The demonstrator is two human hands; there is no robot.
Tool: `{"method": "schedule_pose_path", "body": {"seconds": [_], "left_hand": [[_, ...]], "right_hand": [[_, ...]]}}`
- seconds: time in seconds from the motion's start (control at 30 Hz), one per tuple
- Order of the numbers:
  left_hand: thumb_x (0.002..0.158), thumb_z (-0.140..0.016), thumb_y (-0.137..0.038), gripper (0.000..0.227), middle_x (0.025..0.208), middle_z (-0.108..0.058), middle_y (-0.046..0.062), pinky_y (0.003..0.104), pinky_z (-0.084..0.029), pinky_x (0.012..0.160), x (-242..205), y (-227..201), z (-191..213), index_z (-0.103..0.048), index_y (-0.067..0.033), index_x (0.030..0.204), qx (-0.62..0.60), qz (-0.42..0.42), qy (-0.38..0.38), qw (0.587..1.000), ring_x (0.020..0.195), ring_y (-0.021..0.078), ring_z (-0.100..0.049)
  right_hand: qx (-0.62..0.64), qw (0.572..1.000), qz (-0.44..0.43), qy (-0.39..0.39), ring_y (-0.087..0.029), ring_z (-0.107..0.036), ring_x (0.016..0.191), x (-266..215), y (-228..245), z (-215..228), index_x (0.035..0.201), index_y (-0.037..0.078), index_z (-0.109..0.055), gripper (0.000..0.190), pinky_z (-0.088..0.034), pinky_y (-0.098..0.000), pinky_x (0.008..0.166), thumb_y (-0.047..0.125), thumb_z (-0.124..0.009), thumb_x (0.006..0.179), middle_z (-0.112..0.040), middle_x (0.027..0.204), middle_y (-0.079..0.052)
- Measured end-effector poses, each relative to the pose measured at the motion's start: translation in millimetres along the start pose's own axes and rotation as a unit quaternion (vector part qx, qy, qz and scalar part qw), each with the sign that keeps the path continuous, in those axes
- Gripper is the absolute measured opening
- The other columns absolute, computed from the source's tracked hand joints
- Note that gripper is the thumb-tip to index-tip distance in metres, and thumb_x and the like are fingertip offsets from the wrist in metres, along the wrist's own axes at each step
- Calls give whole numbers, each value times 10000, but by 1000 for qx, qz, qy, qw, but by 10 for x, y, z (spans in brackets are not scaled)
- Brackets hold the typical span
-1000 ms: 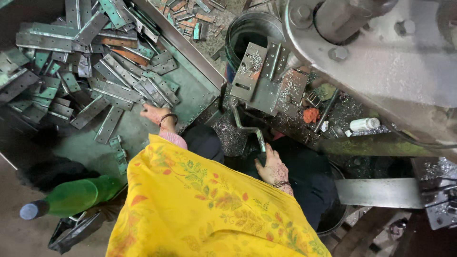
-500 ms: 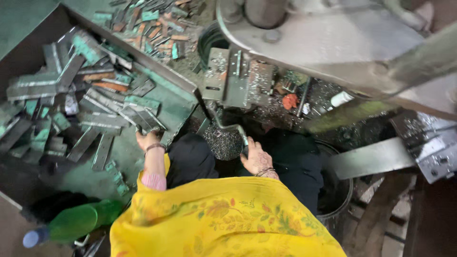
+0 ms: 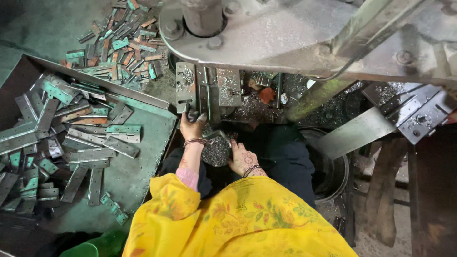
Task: The person operates a manual press machine to shape metal pieces. They repeatedly pick up metal blanks, position them under the press, and activate the machine to form the parts, then place the finished pieces aside.
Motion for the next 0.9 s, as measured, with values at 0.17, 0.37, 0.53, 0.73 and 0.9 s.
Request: {"method": "schedule_pose_path", "body": {"seconds": [0.17, 0.37, 0.53, 0.73, 0.9], "left_hand": [[794, -798, -152, 558, 1407, -547, 132, 571, -414, 1089, -308, -440, -165, -649, -157, 1332, 312, -255, 62, 913, 1304, 375, -477], [826, -666, -284, 543, 1558, -474, -32, 677, -138, 1182, -256, -358, -482, -651, -232, 1366, 547, -314, 177, 755, 1505, 322, -265], [975, -591, -214, 366, 1624, -446, -108, 692, -79, 1245, 47, -179, -582, -654, -280, 1329, 593, -270, 240, 720, 1574, 299, -252], [875, -627, -206, 601, 1585, -460, -107, 731, -49, 1176, -21, -430, -572, -578, -284, 1469, 595, -322, 192, 711, 1515, 317, -260], [948, -574, -501, 531, 1597, -401, -44, 720, 11, 1179, 26, -340, -653, -570, -244, 1414, 616, -188, 272, 716, 1549, 308, -180]], "right_hand": [[10, 1000, -1, 3, -422, -658, 1083, -2, 29, -22, 1536, 124, -319, 822, -549, -516, 902, 354, -713, 851, -545, 1343, -203], [25, 1000, -4, -9, -418, -661, 1082, 16, 76, 27, 1541, 125, -316, 816, -551, -515, 900, 351, -707, 861, -550, 1337, -204], [38, 999, -12, -11, -415, -664, 1082, -34, 50, -31, 1545, 126, -313, 810, -553, -514, 899, 349, -702, 870, -555, 1332, -205], [56, 998, -24, -15, -411, -667, 1082, -57, -122, -258, 1549, 127, -310, 803, -555, -513, 897, 346, -696, 880, -560, 1326, -206], [47, 998, -1, -49, -419, -661, 1072, 11, -184, -384, 1528, 94, -296, 830, -557, -524, 859, 327, -721, 854, -537, 1344, -230]]}}
Point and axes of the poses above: each hand's wrist, its own x-axis towards the middle knuckle, its own z-axis out of the back of the hand, y = z × x, the point moved 9 cm from there along x, towards the middle knuckle
